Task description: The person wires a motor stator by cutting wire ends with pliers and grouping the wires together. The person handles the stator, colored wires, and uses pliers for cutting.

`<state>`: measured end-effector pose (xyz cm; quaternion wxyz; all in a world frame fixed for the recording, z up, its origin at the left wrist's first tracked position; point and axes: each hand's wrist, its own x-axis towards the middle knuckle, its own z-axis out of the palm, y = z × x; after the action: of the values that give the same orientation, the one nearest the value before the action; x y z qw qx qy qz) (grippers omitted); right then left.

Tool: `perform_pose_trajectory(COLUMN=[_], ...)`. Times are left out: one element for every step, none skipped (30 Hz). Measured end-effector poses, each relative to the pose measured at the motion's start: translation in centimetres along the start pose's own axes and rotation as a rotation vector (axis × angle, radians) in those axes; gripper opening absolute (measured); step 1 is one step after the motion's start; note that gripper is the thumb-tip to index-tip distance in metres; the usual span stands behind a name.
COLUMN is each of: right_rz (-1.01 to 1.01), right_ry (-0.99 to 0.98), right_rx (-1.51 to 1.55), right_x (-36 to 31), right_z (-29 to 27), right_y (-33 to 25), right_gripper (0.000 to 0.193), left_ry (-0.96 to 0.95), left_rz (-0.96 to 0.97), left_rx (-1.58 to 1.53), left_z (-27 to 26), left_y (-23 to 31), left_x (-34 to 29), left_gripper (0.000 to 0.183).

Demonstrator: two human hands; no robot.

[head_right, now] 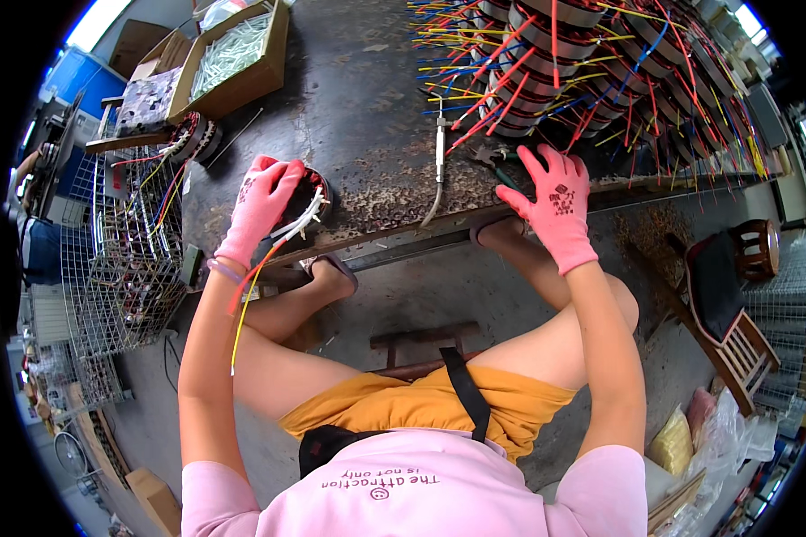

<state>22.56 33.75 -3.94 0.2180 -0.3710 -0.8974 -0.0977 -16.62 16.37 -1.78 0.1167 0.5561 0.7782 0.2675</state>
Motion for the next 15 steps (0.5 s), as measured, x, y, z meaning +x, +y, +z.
perform_pose_trajectory(right_rz=[0.001, 0.010, -0.010, -0.038, -0.124, -0.164, -0.229, -0.291, -0.273, -0.275, -0.303, -0.331, -0.370, -0.425, -0.468], right_ry=[0.088, 0.168, 0.182, 0.138, 0.091, 0.026, -0.032, 0.007, -0.008, -0.043, -0.071, -0.099, -0.097, -0.098, -0.101], right_rx=[0.070, 0.129, 0.248, 0.353, 0.494, 0.556, 0.586, 0.584, 0.529, 0.439, 0.400, 0.361, 0.370, 0.387, 0.392], right_x=[-0.1, 0.1, 0.8, 1.4, 1.8, 2.1, 2.5, 3.0, 3.4, 4.0, 4.5, 4.9, 4.7, 4.6, 4.3], right_z=[0.2, -0.5, -1.5, -2.7, -2.7, -2.5, -2.2, -1.7, -1.3, -0.9, -0.1, 0.4, 0.4, -0.1, -1.0], right_y=[-0.7, -2.3, -4.9, -8.2, -10.7, -13.8, -16.0, -17.5, -18.9, -19.8, -20.2, -20.4, -20.3, -20.3, -19.9], right_gripper=[0.057, 0.052, 0.041, 0.034, 0.030, 0.031, 0.035, 0.040, 0.042, 0.038, 0.035, 0.031, 0.029, 0.026, 0.024], left_ry=[-0.003, -0.016, -0.029, -0.051, -0.058, -0.056, -0.050, -0.015, 0.023, 0.061, 0.043, 0.031, 0.018, 0.015, 0.018], left_rz=[-0.031, -0.007, -0.021, -0.038, -0.040, -0.049, -0.061, 0.014, 0.082, 0.149, 0.120, 0.113, 0.107, 0.086, 0.080], left_rx=[-0.033, -0.010, 0.003, 0.012, -0.022, -0.045, -0.034, -0.041, -0.038, -0.035, -0.063, -0.087, -0.111, -0.133, -0.151], left_z=[0.3, 0.4, 0.0, -0.2, 0.0, -0.2, -0.3, 0.3, 1.0, 1.5, 1.2, 1.4, 1.6, 1.5, 1.5], left_y=[-0.7, -0.7, -0.6, -0.2, 0.4, 0.7, 1.0, 0.8, 0.2, -0.4, 0.4, 0.4, 0.2, -0.2, -0.2], left_x=[-0.3, -0.5, -0.8, -1.3, -1.6, -2.0, -2.1, -1.8, -1.4, -1.3, -1.2, -1.1, -1.0, -1.4, -1.3], left_gripper=[0.042, 0.041, 0.040, 0.039, 0.036, 0.033, 0.032, 0.031, 0.031, 0.031, 0.028, 0.028, 0.028, 0.028, 0.028])
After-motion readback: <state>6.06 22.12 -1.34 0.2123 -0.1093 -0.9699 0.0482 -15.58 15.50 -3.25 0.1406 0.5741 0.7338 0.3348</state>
